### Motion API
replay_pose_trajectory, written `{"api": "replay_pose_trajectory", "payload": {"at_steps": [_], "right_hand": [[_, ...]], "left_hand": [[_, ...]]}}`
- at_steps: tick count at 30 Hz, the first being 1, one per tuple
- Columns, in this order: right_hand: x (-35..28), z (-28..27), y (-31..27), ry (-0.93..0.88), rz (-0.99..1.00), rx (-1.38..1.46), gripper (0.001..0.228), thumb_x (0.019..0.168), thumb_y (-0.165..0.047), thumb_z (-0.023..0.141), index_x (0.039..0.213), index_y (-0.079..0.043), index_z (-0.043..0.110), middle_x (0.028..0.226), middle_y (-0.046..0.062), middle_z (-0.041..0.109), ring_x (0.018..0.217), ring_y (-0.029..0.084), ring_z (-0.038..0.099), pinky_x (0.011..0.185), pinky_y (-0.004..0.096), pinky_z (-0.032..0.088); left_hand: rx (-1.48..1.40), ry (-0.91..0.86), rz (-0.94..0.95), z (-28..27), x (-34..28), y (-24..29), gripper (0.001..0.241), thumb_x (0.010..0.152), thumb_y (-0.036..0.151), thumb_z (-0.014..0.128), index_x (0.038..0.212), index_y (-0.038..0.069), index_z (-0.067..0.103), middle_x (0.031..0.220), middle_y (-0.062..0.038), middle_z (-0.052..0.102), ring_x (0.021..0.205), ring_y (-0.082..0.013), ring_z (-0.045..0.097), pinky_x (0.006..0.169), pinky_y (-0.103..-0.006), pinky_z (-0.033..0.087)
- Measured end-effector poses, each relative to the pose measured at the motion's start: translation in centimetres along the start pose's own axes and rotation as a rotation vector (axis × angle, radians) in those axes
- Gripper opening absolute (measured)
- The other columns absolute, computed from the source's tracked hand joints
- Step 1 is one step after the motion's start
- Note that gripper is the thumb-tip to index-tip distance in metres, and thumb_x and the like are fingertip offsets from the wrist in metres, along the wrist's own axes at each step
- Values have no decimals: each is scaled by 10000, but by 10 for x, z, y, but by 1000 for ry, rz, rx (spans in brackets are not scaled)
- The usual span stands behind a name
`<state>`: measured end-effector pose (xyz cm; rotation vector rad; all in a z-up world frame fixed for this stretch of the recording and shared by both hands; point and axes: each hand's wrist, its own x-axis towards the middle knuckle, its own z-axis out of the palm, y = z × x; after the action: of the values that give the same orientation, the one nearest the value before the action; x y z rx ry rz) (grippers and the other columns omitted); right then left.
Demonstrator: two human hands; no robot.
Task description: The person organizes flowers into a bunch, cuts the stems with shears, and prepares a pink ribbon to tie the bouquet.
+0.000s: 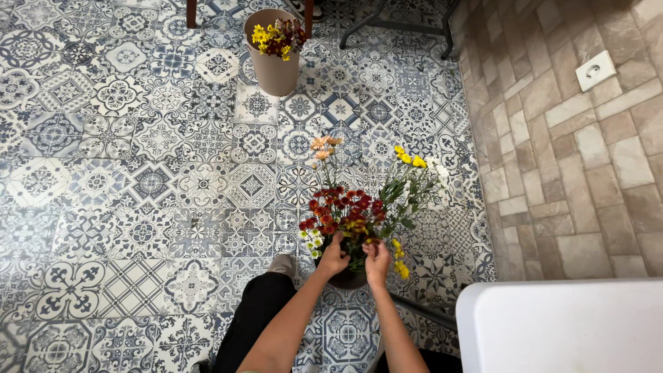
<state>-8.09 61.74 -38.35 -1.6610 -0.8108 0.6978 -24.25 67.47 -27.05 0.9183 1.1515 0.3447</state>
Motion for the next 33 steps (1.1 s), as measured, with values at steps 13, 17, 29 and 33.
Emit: {"api": "replay_pose_trajectory", "payload": {"at_steps": [13,17,29,33], "right_hand": [[-23,-14,-54,29,-26,26,169,1062,-37,512,1123,-16,668,1014,210,774,926,315,777,833,475,635],[-38,-19,-82,-14,-27,28,190,1072,-58,511,1187,-15,655,1042,202,741,1002,348,748,893,506,626],[-85,-37,-108,-52,-31,-109,310,871,-44,719,1173,-81,663,978,63,769,878,197,746,776,301,592],[-103,-46,-122,-91,156,-185,374,903,-115,741,1267,-85,662,1022,85,761,943,228,767,837,332,626]], "left_hand": [[199,-63,321,11,11,-16,922,878,-2,743,1596,99,173,1561,-231,421,1427,-470,419,1139,-642,411],[267,-61,419,14,4,-17,703,910,76,781,1495,46,393,1444,-212,540,1365,-437,497,1120,-624,469],[652,173,656,19,-36,-16,68,833,6,716,870,53,684,880,-121,710,800,-310,709,648,-422,564],[753,236,663,24,-51,-23,143,980,172,687,938,72,594,810,-120,642,579,-267,634,489,-398,491]]}}
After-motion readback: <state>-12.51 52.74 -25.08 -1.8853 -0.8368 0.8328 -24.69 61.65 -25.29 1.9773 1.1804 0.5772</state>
